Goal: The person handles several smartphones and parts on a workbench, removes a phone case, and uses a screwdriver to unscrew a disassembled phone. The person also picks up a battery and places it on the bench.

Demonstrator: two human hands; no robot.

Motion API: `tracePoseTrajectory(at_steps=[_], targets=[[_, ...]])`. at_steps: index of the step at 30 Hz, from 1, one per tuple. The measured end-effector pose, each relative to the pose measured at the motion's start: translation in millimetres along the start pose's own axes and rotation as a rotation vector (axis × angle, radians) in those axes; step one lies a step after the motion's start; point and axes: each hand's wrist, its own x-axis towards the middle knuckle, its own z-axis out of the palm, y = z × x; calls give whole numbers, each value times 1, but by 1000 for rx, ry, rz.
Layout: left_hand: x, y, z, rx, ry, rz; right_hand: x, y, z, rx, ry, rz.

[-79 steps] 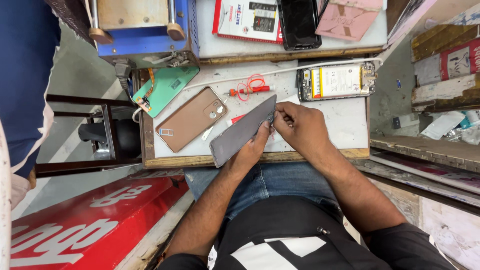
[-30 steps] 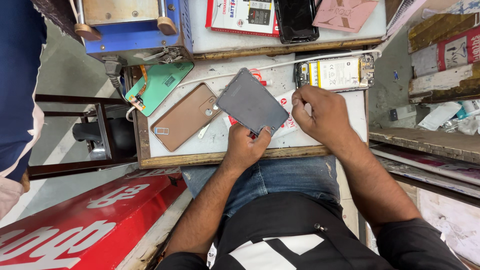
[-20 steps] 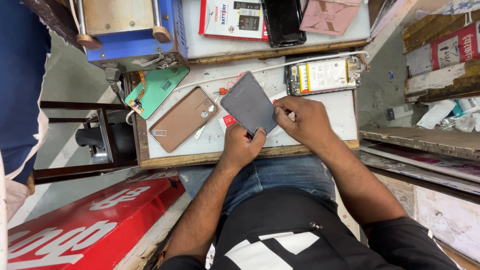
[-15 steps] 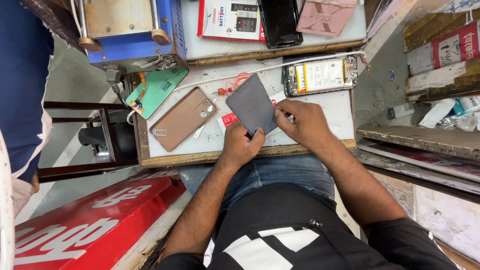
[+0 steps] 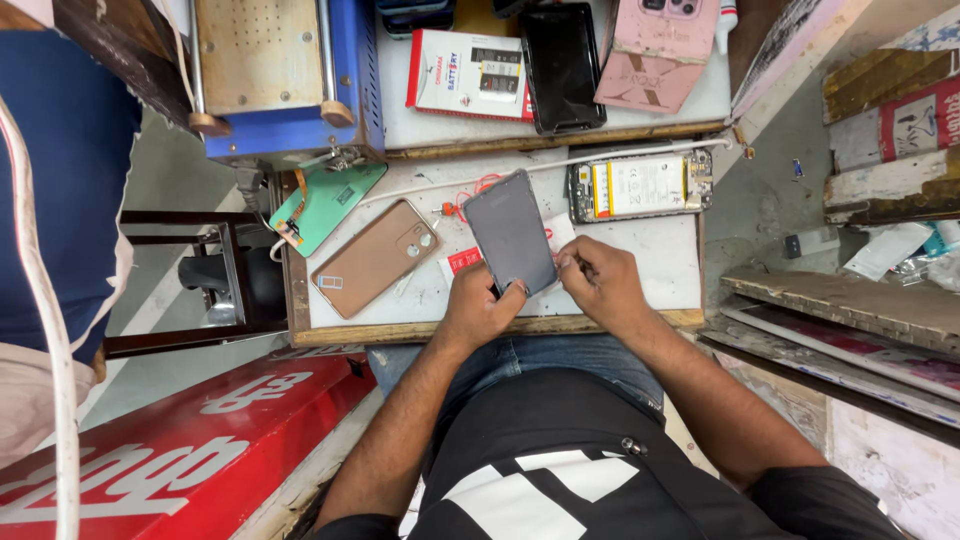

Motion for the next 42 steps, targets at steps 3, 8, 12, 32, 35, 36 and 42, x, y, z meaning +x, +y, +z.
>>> tracePoseTrajectory(at_steps=[3,8,12,32,35,36,42], targets=[[-1,-3,1,52,-25,-16,0,1,0,48,-33,30],[-8,-8,6,104,-35,23,-7,12,2,56,-54,101],[-9,-7,10,156,-19,77,-10,19,6,46,6,84],[-8,-10,18,206,64,133,-1,14,2,-64,25,-44],[-3,-12,14,231,34,123,-1,6,3,-59,45,-41],[-1,-13,12,210,34,114,1,5,3,-44,57,-33],[-1,-18,7,65,38,38,2,8,1,50,55,-72]])
